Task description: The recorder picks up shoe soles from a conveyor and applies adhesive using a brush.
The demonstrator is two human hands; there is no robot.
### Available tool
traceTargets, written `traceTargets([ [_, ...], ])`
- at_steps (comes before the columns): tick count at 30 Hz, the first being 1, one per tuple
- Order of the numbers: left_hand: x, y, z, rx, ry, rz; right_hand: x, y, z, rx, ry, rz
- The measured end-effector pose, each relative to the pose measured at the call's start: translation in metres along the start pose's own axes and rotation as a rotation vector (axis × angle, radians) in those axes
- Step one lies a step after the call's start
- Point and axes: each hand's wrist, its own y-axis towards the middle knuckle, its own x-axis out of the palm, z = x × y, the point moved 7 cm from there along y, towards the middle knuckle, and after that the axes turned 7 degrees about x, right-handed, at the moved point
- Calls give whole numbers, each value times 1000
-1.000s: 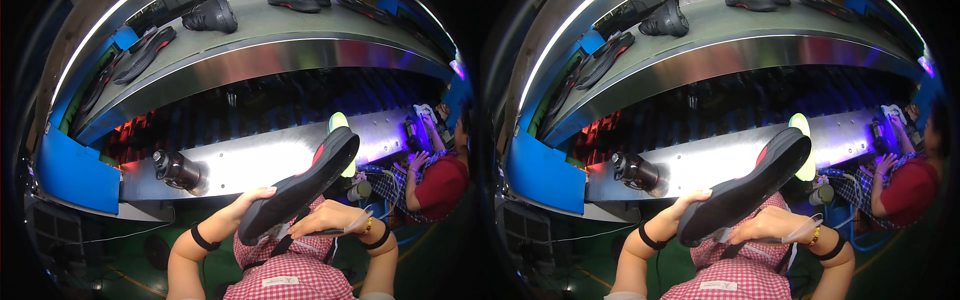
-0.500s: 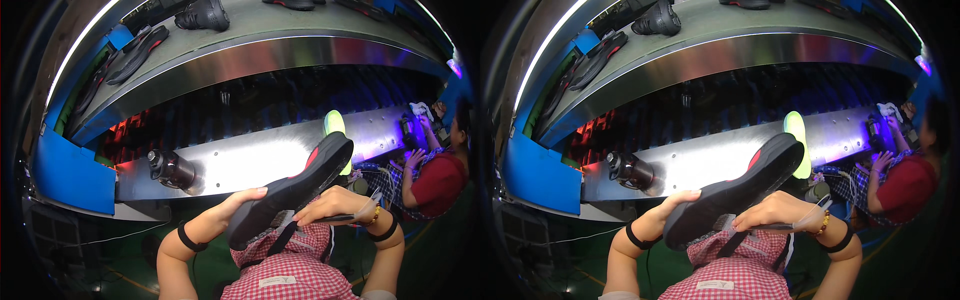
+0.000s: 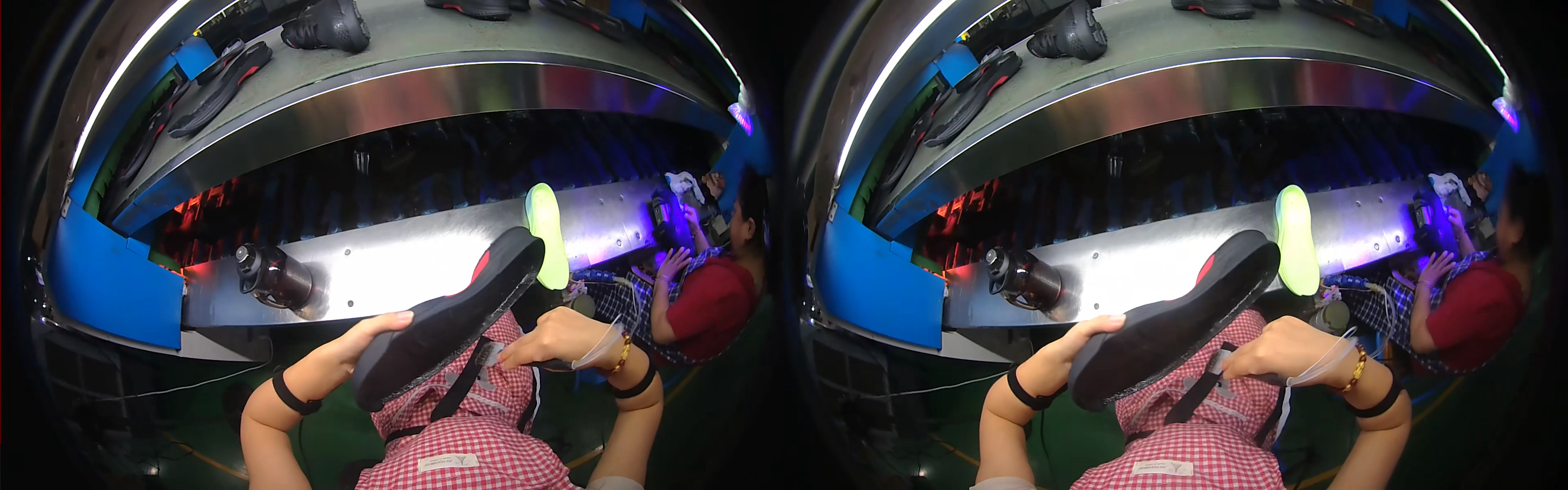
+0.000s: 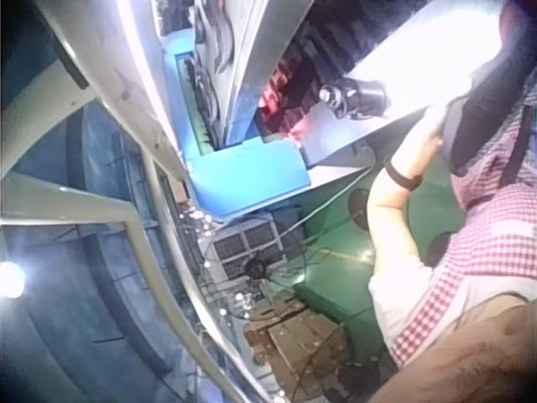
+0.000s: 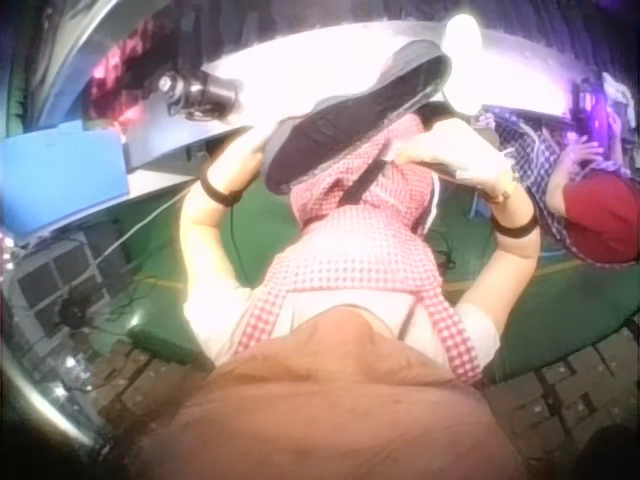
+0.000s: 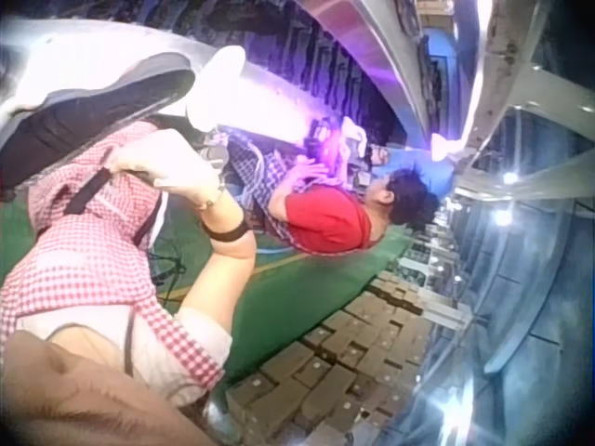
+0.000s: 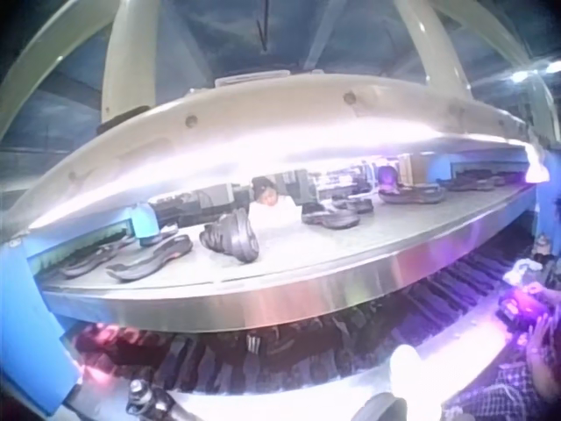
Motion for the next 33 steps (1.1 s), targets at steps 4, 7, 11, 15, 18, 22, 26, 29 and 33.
traceTargets([
  [4, -1, -9, 4, 41, -2, 40, -15, 0, 4, 52, 68, 124],
  [7, -3, -12, 7, 75, 22, 41, -18, 3, 3, 83, 131, 86],
  [11, -12, -4, 4, 71, -22, 42, -17, 9, -11, -19, 356, 143],
  [15, -14, 3, 0, 74, -157, -3, -4, 28, -16, -111, 458, 207],
  [18, -14, -3, 5, 136, -18, -19, 3, 30, -16, -81, 366, 138],
  [22, -14, -10, 6, 92, -16, 43, -3, 20, -15, -40, 199, 53],
  [26, -8, -10, 3, 8, -13, 8, -10, 21, -16, -61, 108, 73],
  [29, -2, -10, 5, 49, 55, -39, 0, 20, -11, 12, -133, -81],
  [33, -8, -15, 3, 23, 64, 95, -23, 10, -14, -49, -12, 106],
])
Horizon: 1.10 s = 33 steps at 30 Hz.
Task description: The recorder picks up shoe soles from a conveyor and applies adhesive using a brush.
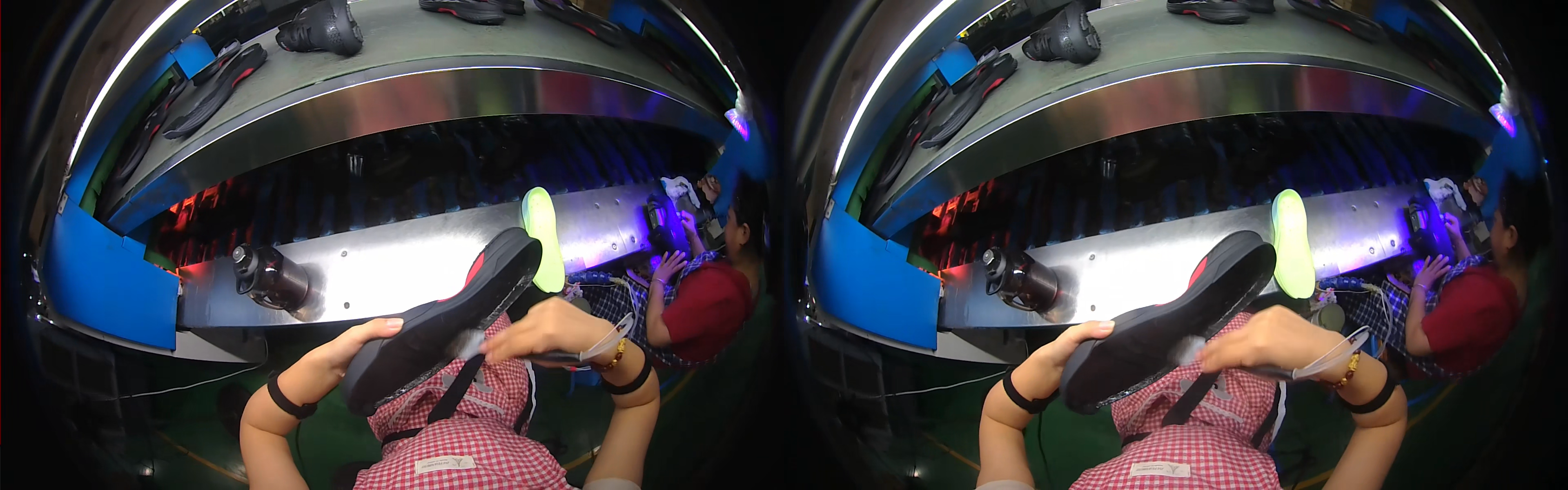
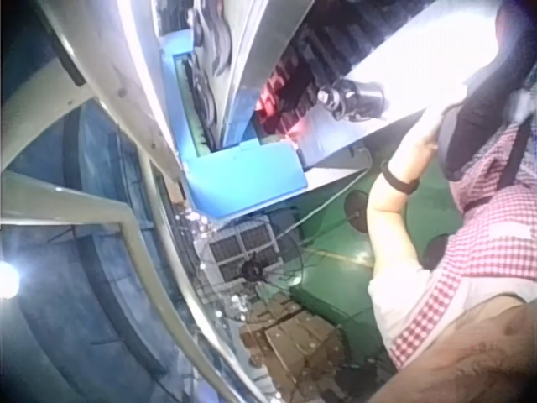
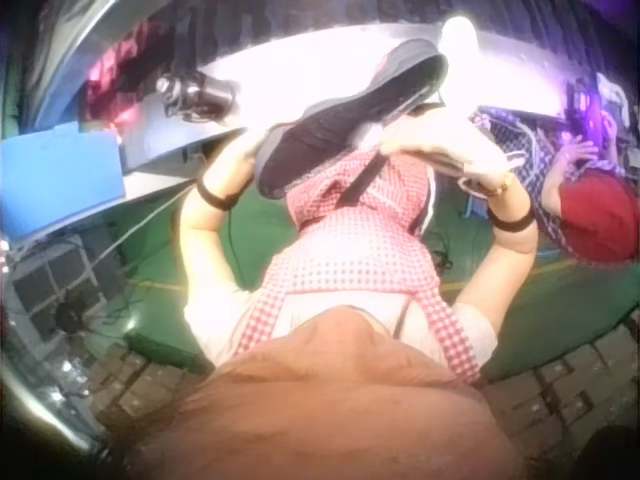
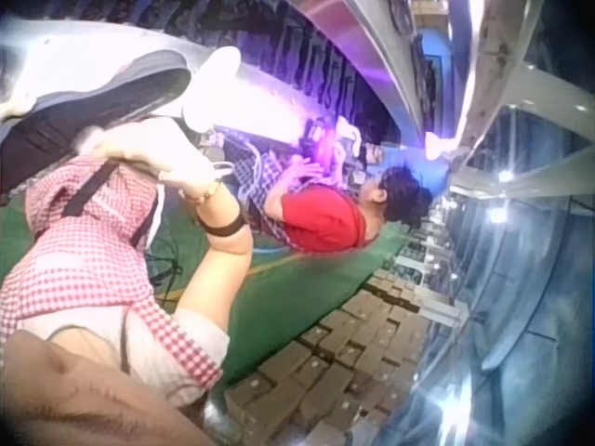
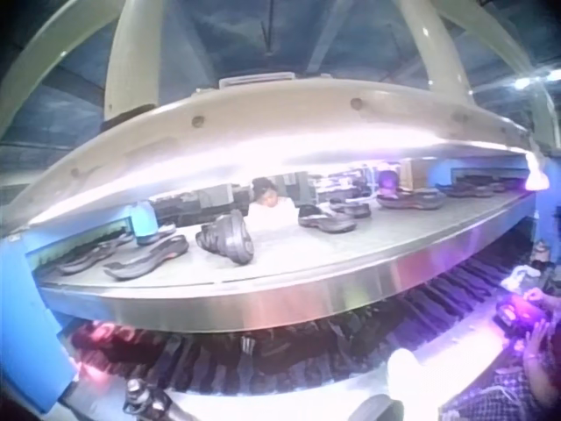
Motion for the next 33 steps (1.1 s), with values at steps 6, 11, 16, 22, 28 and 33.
traceTargets([
  [6, 3, -6, 8, 33, 66, -43, 1, -7, 17, 192, -118, -194],
  [11, 8, -9, 11, 126, 16, -109, -23, -11, 23, 119, 212, 115],
  [16, -4, 1, 3, 109, -110, -28, -18, -16, 28, 172, 340, 142],
  [22, 10, 56, -21, 174, -535, -300, 20, 10, 19, 129, 541, 290],
  [28, -10, 71, -44, 186, -572, -353, -1, -23, 100, 506, 661, 665],
  [33, -11, 82, -51, 244, -594, -298, -1, -33, 126, 531, 596, 942],
])
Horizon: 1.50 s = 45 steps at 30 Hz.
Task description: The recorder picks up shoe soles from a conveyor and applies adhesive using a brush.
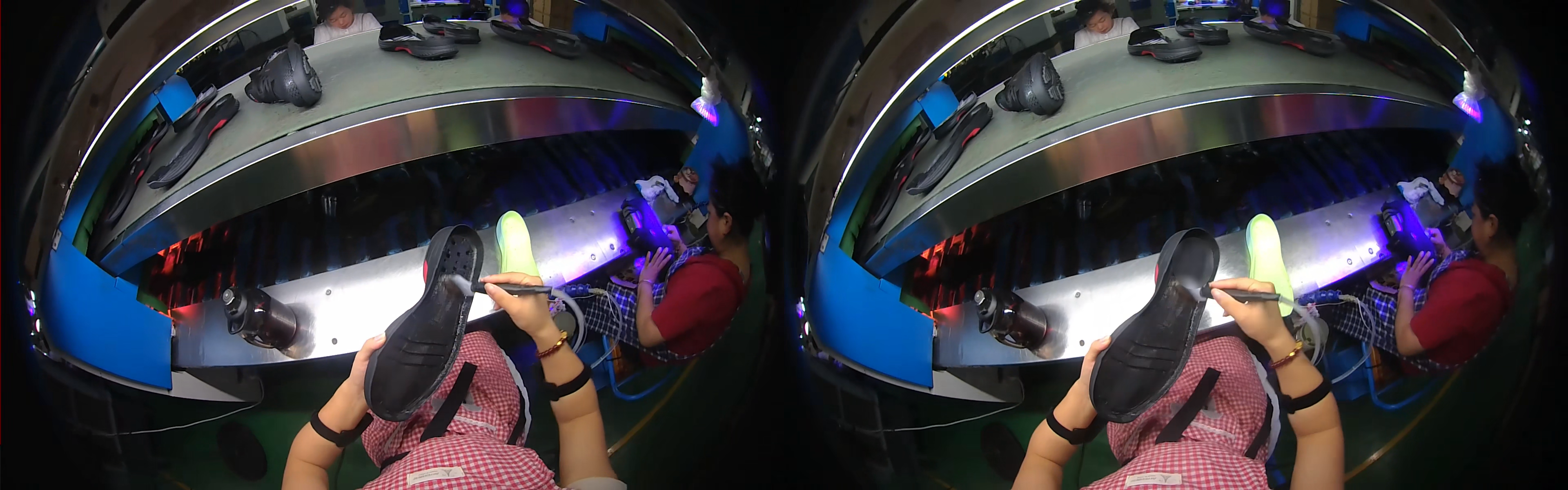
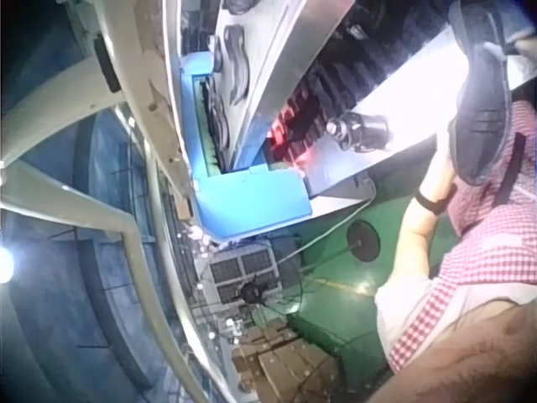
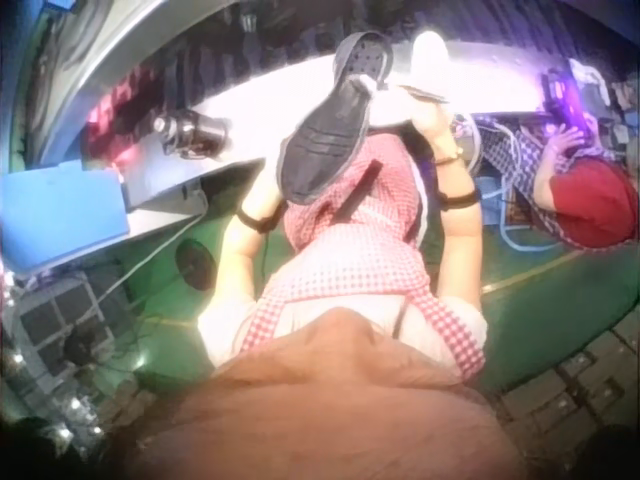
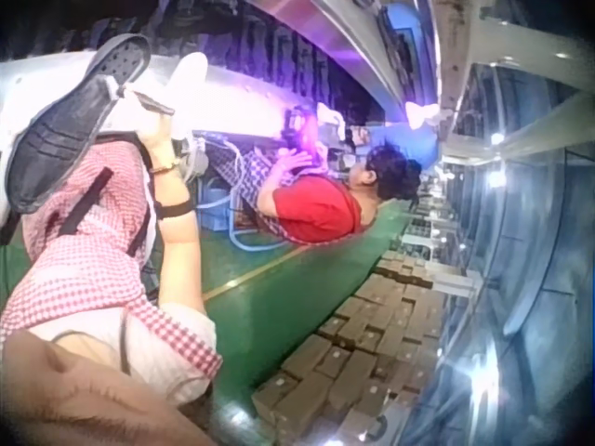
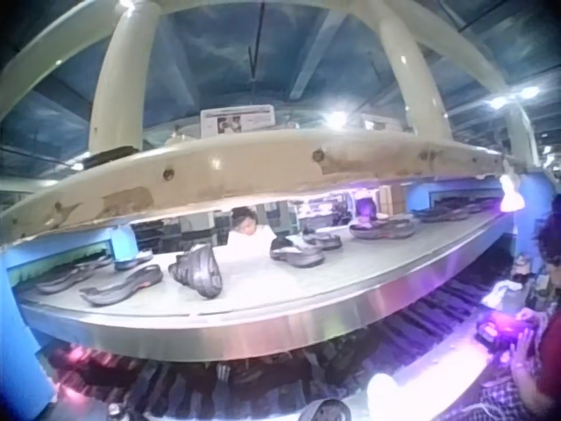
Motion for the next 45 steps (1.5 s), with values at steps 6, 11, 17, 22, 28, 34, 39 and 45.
traceTargets([
  [6, -7, -6, -6, -11, -6, 24, 10, 0, -21, -416, -318, 327],
  [11, -13, 2, -3, 56, 77, 63, 67, -44, -21, -510, -543, 171],
  [17, -22, 13, 10, 171, 119, 95, 108, -96, -34, -490, -363, -83],
  [22, -41, 10, 6, 257, 30, 37, 79, -81, -5, 267, 301, -424],
  [28, -53, -2, -17, 287, -298, -18, -24, -60, 33, 254, 1084, 271],
  [34, -35, -7, -26, 203, -436, -175, -47, -72, 76, 420, 1084, 442],
  [39, -66, -1, -28, 236, -198, 18, -60, -73, 91, 447, 1164, 506],
  [45, -89, -26, -20, 131, 115, 229, -81, -71, 99, 388, 1219, 571],
])
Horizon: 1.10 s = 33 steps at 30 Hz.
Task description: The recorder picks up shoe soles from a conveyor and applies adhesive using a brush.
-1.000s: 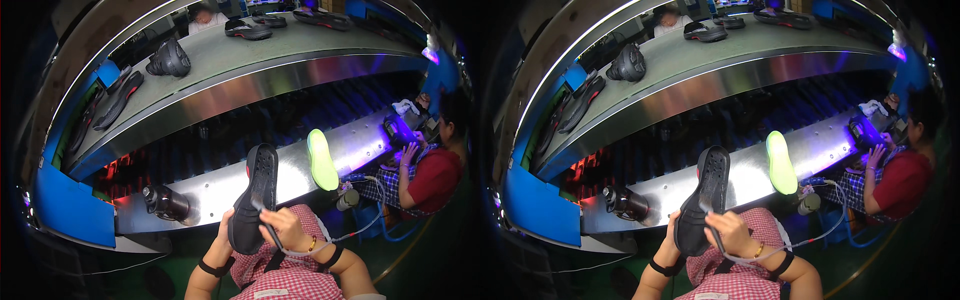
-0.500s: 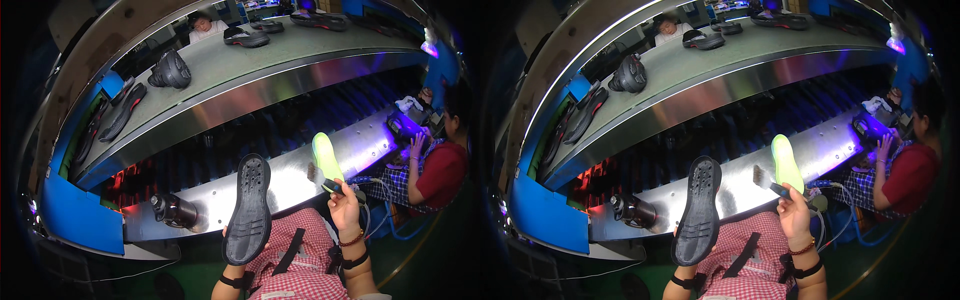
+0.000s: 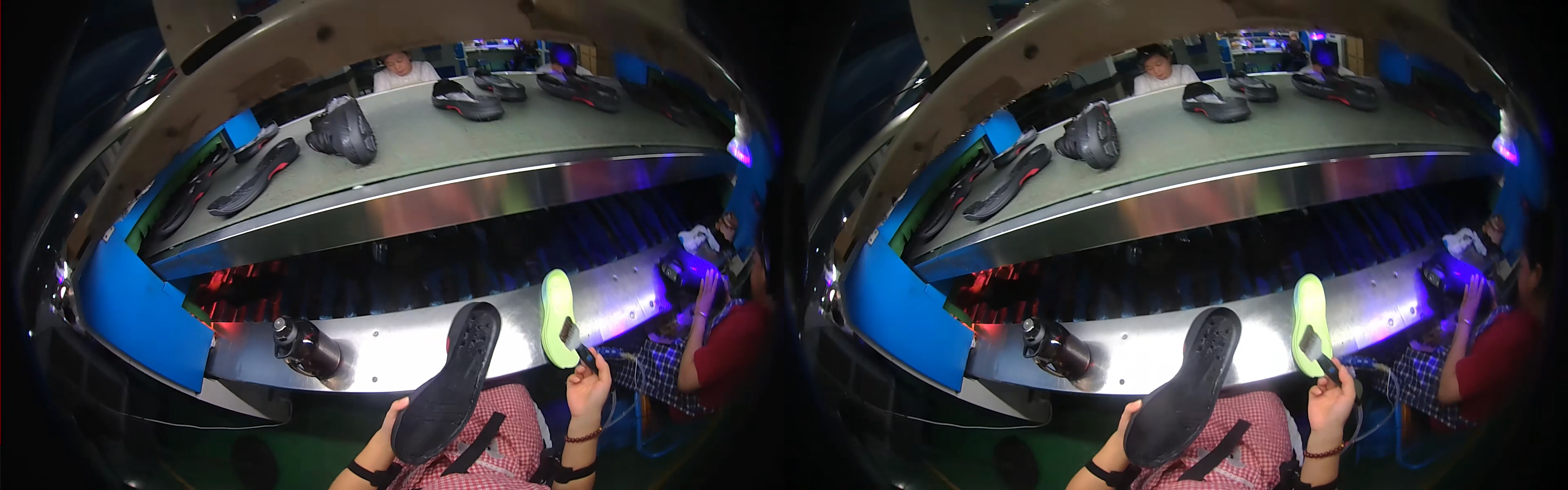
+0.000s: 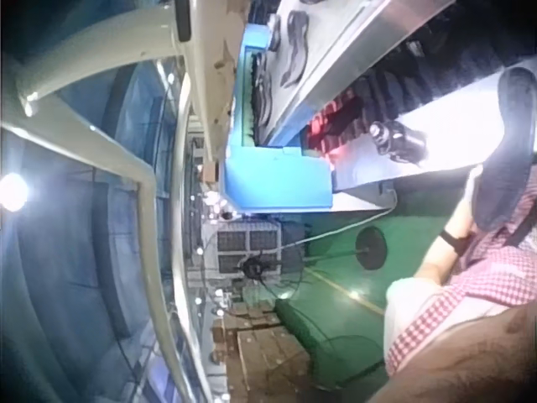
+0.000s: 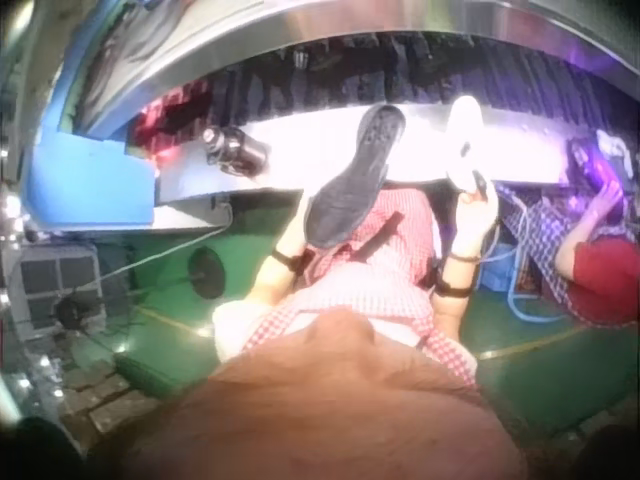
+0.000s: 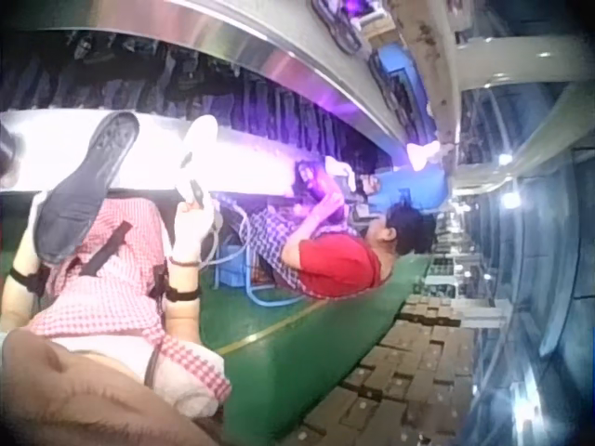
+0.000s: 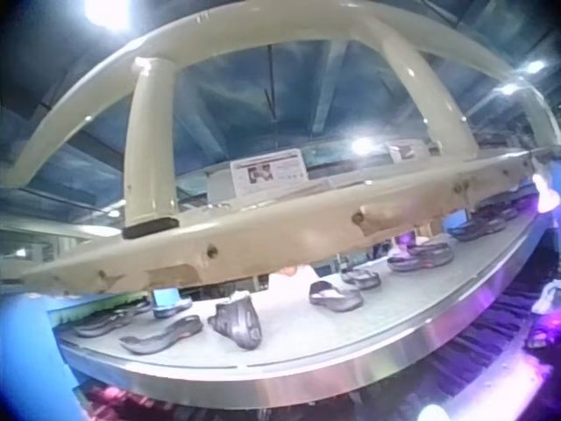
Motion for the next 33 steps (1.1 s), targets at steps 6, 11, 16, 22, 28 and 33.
traceTargets([
  [6, 114, -18, 86, 117, 102, 0, -5, 3, -16, -82, -61, 13],
  [11, 293, 65, 205, 311, -42, -755, 1, -3, -9, -24, -22, 39],
  [16, 317, 120, 223, 471, -476, -426, -1, -3, -21, -48, -16, -33],
  [22, 312, 39, 7, -152, 1071, -1067, -29, 19, -52, -181, -169, 69],
  [28, 316, 11, -29, 34, 990, -1175, -22, 32, -47, -79, -196, 16],
  [33, 325, 12, -32, 143, 975, -1189, -5, 16, -47, -77, -179, -11],
])
